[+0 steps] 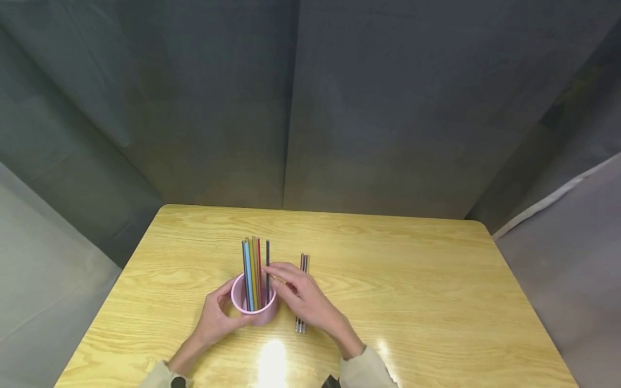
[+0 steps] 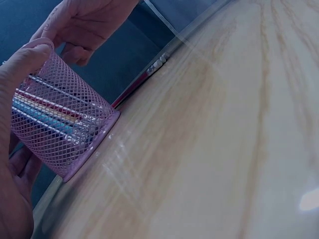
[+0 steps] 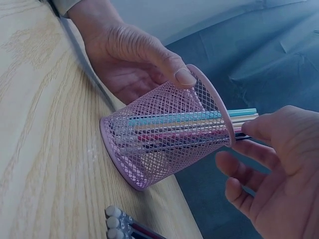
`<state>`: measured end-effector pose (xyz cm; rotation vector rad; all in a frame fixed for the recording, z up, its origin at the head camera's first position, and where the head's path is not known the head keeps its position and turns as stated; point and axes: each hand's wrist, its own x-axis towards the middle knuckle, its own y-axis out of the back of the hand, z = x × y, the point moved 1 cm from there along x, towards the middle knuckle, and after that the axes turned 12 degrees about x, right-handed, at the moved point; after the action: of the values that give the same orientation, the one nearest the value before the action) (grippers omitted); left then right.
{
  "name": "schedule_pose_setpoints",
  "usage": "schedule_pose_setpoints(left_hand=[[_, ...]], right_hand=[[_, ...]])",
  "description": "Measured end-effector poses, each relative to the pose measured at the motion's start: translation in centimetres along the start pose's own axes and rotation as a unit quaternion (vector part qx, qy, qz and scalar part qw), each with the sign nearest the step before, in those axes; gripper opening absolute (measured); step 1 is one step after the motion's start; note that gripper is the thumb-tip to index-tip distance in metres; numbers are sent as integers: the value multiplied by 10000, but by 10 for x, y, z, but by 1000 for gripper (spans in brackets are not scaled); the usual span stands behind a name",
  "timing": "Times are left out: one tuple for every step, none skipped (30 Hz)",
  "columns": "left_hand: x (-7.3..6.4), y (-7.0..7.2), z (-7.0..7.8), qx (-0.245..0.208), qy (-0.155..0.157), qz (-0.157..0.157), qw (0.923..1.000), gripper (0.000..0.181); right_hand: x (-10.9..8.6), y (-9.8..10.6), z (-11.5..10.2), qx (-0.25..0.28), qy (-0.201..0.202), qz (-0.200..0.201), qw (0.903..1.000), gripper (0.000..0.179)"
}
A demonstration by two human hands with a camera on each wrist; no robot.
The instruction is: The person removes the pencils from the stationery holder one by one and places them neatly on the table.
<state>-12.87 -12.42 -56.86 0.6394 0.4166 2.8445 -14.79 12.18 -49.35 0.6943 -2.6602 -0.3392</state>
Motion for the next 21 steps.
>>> schedule_pose_setpoints(left_hand=[[0, 0, 0, -7, -7, 1, 10000, 90], [-1, 0, 0, -8, 1, 3, 10000, 89], [-1, 0, 0, -13, -4, 6, 10000, 89], [-1, 0, 1, -21, -2, 11, 10000, 89], [-1, 0, 1, -23, -4, 18, 10000, 89], [-1, 0, 2, -36, 4, 19, 10000, 89], [-1, 0, 2, -52, 11, 22, 10000, 90], [-1, 0, 2, -59, 21, 22, 10000, 89], [-1, 0, 3, -73, 26, 19, 10000, 89], [-1, 0, 3, -74, 30, 15, 10000, 89], [-1, 0, 3, -81, 30, 13, 10000, 90], [-1, 0, 3, -94, 14, 7, 10000, 90], [0, 0, 3, -103, 25, 15, 9999, 90], [0, 0, 3, -107, 3, 9, 9999, 90], [0, 0, 2, -104, -3, 9, 9999, 90], [0, 0, 2, -101, -12, 10, 9999, 90], [1, 0, 2, -113, -12, 12, 9999, 90], [1, 0, 2, -120, -14, 8, 9999, 90], [1, 0, 2, -132, -16, 4, 9999, 90], [1, 0, 2, -140, -32, -6, 9999, 90], [1, 0, 2, -139, -36, 1, 9999, 90]], right_hand=[[0, 0, 0, -23, 30, 61, 10000, 37], [0, 0, -1, -21, 42, 113, 9999, 36], [0, 0, -1, -22, 53, 162, 9999, 35], [0, 0, -1, -26, 67, 198, 9998, 34], [0, 0, -2, -35, 103, 233, 9997, 34], [-1, 0, -3, -42, 145, 271, 9995, 33], [-1, 0, -3, -43, 179, 322, 9993, 31], [-1, 0, -3, -25, 229, 370, 9990, 30], [-1, 1, -3, -15, 282, 421, 9987, 29], [-1, 1, -4, -2, 333, 474, 9983, 28], [-1, 1, -3, 21, 381, 521, 9979, 27], [-1, 0, -3, 55, 416, 558, 9976, 26], [-1, 0, -2, 89, 454, 589, 9972, 25], [-1, 0, -2, 120, 504, 606, 9968, 25], [0, 0, -1, 148, 534, 624, 9965, 24], [0, 0, 0, 159, 596, 647, 9960, 23], [0, 0, 1, 180, 672, 657, 9954, 22], [0, 0, 1, 193, 737, 676, 9948, 21], [0, 0, 1, 198, 814, 696, 9941, 20], [0, 0, 2, 220, 871, 720, 9933, 19], [0, 1, 2, 232, 927, 746, 9926, 18]])
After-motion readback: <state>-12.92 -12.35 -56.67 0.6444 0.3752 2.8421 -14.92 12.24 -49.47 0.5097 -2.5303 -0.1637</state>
